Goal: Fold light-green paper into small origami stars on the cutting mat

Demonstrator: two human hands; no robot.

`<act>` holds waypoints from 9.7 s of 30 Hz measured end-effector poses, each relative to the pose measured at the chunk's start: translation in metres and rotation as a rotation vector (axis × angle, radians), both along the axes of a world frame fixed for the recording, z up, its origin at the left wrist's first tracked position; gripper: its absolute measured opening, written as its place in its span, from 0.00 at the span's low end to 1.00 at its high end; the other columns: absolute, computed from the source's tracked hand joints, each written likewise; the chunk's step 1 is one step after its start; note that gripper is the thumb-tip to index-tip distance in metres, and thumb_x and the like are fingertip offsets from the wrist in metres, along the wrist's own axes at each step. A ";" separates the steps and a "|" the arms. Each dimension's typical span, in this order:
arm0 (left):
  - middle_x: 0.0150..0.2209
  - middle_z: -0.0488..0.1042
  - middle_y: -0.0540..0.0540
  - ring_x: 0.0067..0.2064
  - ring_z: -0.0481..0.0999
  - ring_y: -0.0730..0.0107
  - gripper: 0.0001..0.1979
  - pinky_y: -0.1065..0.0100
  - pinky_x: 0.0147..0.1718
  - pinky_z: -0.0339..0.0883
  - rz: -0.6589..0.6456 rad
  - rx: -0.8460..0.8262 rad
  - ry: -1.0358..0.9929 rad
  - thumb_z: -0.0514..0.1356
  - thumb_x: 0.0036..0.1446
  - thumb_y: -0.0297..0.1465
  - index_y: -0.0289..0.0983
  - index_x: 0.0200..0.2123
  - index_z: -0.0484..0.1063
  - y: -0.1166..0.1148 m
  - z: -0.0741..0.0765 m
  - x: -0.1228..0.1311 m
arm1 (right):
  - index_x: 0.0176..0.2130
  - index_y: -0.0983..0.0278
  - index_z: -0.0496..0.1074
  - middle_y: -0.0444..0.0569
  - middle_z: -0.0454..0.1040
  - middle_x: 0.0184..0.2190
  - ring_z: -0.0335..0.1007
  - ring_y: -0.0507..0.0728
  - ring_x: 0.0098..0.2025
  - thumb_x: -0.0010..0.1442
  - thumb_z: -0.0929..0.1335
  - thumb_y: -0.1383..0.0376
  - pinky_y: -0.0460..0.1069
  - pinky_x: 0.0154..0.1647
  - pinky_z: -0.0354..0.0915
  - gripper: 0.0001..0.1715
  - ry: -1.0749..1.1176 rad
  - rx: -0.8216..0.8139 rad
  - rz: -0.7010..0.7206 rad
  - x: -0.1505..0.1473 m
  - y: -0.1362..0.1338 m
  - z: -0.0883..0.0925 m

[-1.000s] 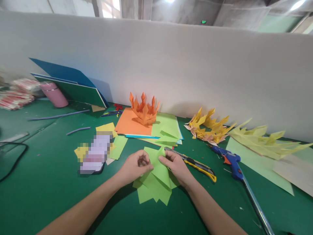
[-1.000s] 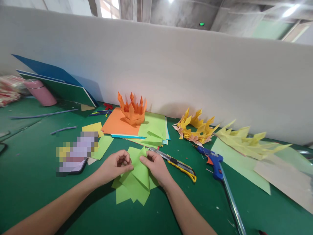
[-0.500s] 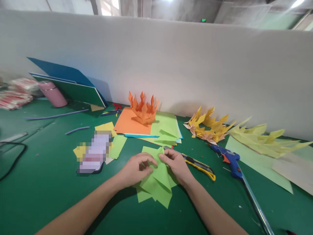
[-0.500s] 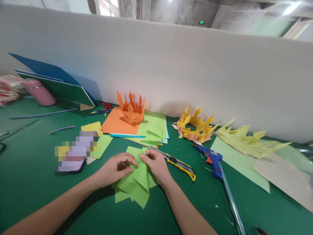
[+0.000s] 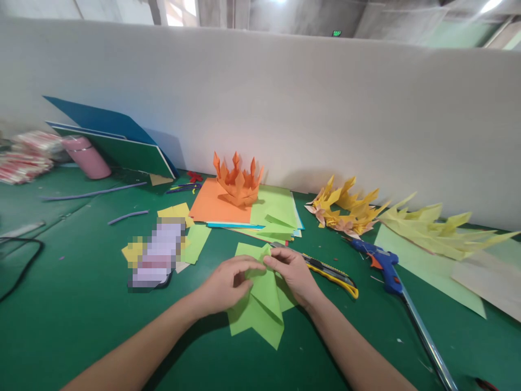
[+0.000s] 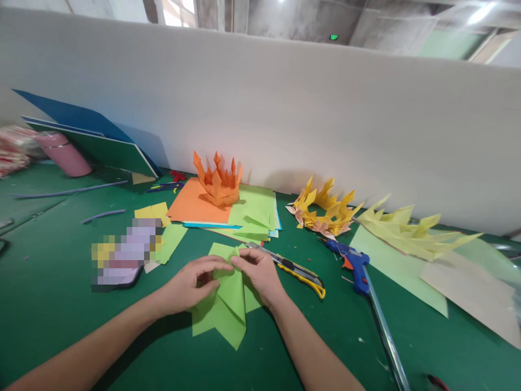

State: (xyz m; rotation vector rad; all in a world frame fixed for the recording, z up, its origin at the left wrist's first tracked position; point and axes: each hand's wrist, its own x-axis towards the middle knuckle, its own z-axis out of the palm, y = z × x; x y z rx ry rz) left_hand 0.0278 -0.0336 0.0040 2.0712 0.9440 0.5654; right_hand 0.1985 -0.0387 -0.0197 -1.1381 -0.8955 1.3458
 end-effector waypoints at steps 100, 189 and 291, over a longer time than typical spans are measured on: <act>0.48 0.63 0.42 0.25 0.69 0.78 0.11 0.64 0.34 0.71 0.088 0.187 0.058 0.52 0.55 0.23 0.37 0.41 0.67 -0.001 -0.009 -0.004 | 0.37 0.64 0.70 0.50 0.72 0.35 0.66 0.55 0.33 0.56 0.63 0.63 0.50 0.35 0.61 0.10 -0.917 0.317 0.114 0.023 -0.023 0.021; 0.28 0.66 0.53 0.31 0.70 0.71 0.31 0.70 0.29 0.66 0.327 -0.391 -0.595 0.65 0.45 0.35 0.40 0.52 0.57 0.005 -0.009 0.003 | 0.37 0.62 0.72 0.52 0.76 0.39 0.71 0.62 0.42 0.41 0.75 0.56 0.57 0.43 0.66 0.22 -0.059 0.132 0.027 -0.007 -0.015 -0.003; 0.55 0.67 0.45 0.57 0.64 0.60 0.14 0.56 0.55 0.58 -0.170 0.096 0.320 0.54 0.57 0.24 0.43 0.43 0.75 0.024 -0.002 -0.025 | 0.32 0.63 0.73 0.49 0.73 0.31 0.67 0.55 0.35 0.60 0.66 0.68 0.49 0.37 0.63 0.06 -1.045 0.761 0.199 0.015 -0.011 -0.005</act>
